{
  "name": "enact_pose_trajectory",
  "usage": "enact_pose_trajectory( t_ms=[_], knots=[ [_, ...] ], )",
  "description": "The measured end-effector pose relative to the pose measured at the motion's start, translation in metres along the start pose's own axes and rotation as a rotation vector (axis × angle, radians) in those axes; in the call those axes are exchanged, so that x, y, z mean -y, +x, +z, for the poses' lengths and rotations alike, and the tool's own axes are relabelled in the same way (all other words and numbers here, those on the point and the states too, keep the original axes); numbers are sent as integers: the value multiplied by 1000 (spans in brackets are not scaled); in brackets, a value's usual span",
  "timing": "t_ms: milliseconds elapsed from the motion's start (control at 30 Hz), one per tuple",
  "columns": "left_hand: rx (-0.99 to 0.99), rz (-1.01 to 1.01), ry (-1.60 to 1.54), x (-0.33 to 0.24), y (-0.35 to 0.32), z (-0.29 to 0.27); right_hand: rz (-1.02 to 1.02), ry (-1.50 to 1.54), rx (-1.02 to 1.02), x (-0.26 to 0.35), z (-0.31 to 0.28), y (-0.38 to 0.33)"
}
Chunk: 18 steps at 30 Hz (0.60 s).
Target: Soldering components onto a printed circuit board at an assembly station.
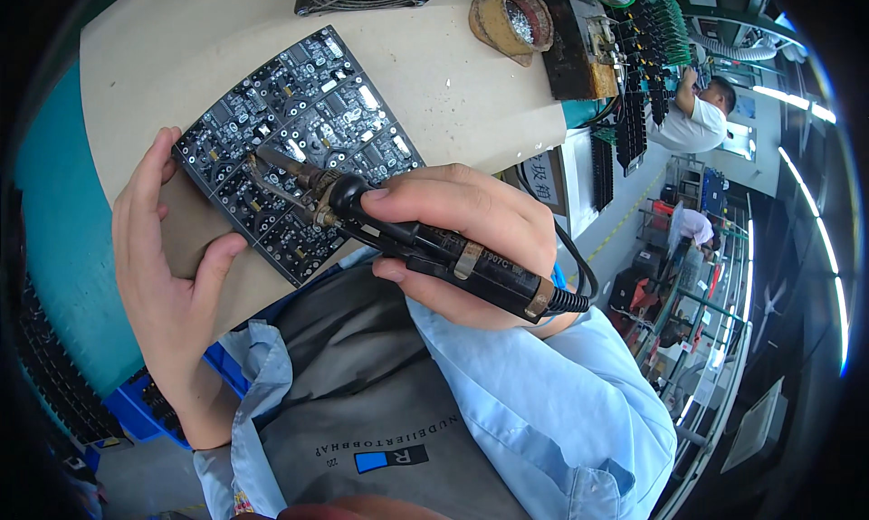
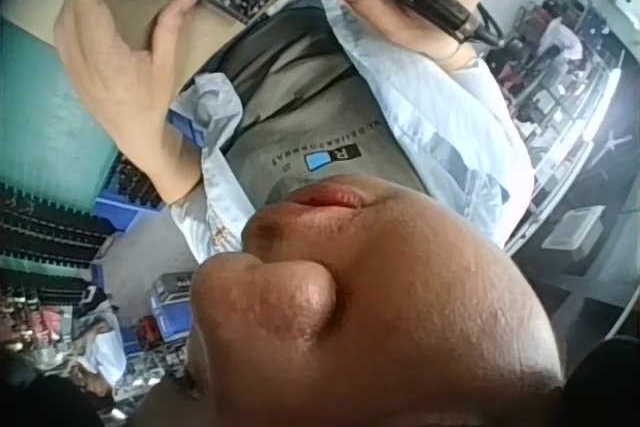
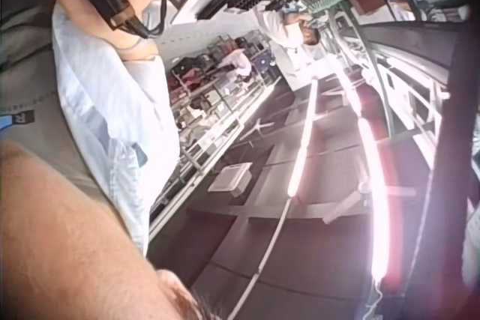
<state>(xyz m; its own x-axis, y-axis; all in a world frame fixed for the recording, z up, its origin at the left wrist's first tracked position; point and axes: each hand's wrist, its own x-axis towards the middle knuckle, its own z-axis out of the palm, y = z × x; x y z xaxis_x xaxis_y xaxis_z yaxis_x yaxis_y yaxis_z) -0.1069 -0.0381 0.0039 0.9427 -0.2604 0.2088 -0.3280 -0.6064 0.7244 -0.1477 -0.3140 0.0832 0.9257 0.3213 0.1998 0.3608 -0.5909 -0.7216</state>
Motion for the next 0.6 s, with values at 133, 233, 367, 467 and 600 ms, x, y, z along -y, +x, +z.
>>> enact_pose_trajectory(
  t_ms=[133, 233, 367, 467, 600],
  knots=[
    [8, -7, 9, -1, 0, -1, 5, -2, 14, 0, -2, 0],
    [11, -13, 9, -1, 0, 0, 7, -5, 18, 0, -2, 0],
    [2, -1, -3, 0, 0, 0, -3, 27, 3, -1, -1, 0],
    [-1, -1, 0, 0, 0, 0, -10, 25, 5, -2, -1, -1],
    [-10, 11, 5, 2, -1, 0, -5, 37, 0, -1, -1, 0]
  ],
)
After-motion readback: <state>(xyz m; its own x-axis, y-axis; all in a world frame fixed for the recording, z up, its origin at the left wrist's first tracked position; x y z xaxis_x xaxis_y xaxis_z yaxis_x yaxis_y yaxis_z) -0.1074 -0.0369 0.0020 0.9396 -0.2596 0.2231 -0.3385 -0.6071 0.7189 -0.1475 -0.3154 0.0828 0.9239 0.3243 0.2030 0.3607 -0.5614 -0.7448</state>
